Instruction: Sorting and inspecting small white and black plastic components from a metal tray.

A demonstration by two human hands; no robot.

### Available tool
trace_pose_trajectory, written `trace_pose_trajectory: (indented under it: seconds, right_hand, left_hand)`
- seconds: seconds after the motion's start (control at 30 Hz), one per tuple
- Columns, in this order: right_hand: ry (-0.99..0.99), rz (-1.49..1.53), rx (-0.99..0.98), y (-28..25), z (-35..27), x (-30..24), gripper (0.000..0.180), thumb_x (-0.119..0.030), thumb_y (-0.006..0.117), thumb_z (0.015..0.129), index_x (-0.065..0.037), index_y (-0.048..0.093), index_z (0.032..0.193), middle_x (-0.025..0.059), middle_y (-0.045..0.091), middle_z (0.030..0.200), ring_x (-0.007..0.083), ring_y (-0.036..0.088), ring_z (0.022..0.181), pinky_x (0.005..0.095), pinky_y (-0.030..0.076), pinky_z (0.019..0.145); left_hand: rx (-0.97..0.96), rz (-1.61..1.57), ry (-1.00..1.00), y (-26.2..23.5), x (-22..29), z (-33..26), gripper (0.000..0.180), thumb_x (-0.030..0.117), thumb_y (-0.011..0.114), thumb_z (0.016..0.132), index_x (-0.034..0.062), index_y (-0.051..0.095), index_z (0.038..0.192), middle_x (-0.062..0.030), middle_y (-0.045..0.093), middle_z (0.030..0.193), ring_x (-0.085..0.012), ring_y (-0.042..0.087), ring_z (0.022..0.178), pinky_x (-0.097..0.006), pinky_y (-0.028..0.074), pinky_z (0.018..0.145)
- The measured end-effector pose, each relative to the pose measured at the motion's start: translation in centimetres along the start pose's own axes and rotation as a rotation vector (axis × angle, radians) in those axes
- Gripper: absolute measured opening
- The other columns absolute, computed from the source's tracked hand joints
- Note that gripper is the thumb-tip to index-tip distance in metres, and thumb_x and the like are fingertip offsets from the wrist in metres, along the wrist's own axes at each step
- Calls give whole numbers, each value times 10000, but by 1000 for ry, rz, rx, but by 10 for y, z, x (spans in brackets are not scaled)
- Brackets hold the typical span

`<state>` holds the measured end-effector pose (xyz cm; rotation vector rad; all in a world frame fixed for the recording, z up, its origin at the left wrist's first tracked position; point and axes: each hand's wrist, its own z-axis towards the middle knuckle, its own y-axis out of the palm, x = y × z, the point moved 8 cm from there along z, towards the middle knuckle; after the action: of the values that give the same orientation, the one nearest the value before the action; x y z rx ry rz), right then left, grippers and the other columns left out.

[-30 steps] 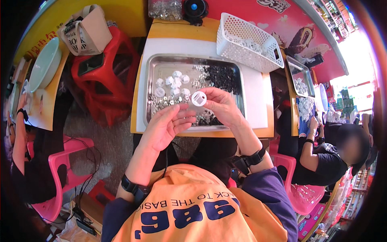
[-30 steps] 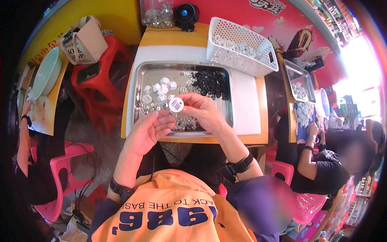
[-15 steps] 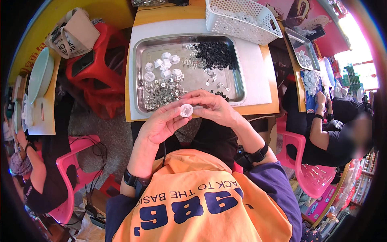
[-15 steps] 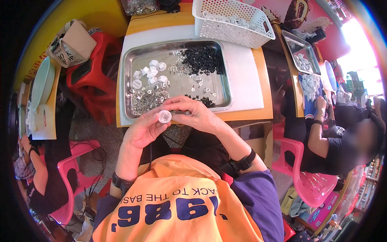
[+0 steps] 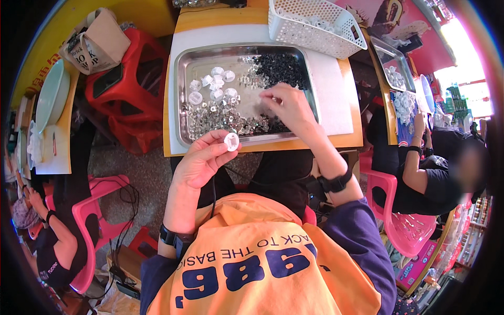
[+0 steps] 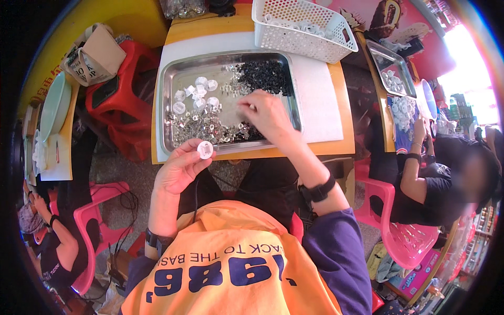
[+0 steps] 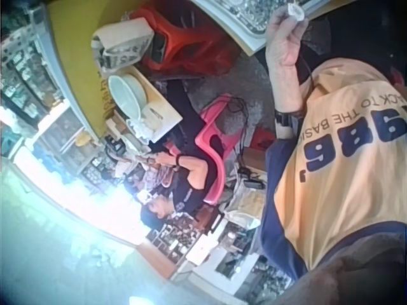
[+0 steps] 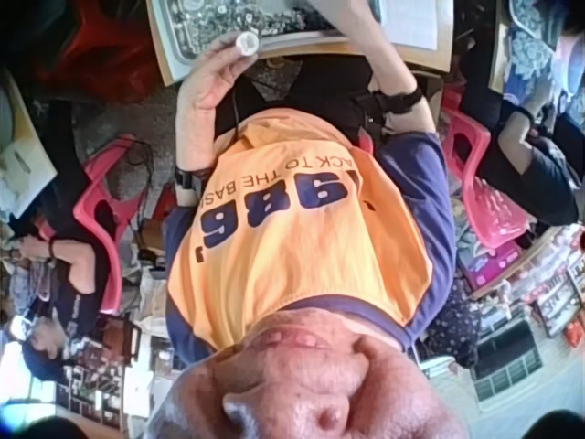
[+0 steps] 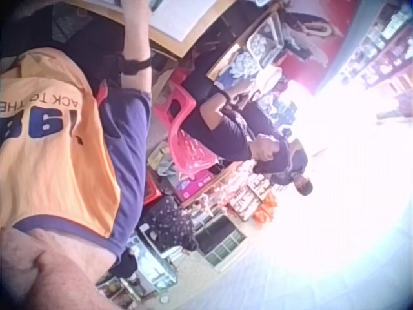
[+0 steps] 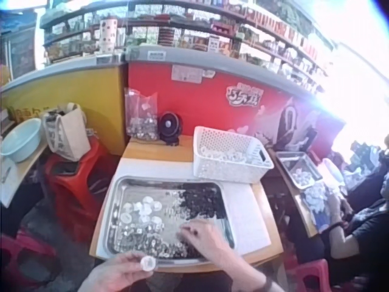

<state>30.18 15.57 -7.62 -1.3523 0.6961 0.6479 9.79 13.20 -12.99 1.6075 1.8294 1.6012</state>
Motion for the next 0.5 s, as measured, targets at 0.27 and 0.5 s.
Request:
trace_pose_trajectory:
  seconds: [0.27, 0.5]
  right_hand:
    - [-368, -557, 53, 22, 40, 2, 104, -154, 606, 779, -99, 668, 842, 53, 563, 848, 232, 545, 889, 357, 423, 798]
    - [-193, -24, -10, 23, 22, -4, 67, -101, 622, 810, -100, 665, 862, 33, 590, 833, 144, 547, 686, 288, 461, 658]
  left_hand:
    - [12, -83, 50, -8, 9, -5, 253, -24, 600, 827, -13, 568, 1078, -151, 628, 1028, -286, 624, 991, -325, 559, 835]
    - [12, -96, 47, -7, 11, -4, 314, -24, 566, 848, -14, 533, 1160, -170, 620, 1059, -295, 618, 1005, -322, 565, 828]
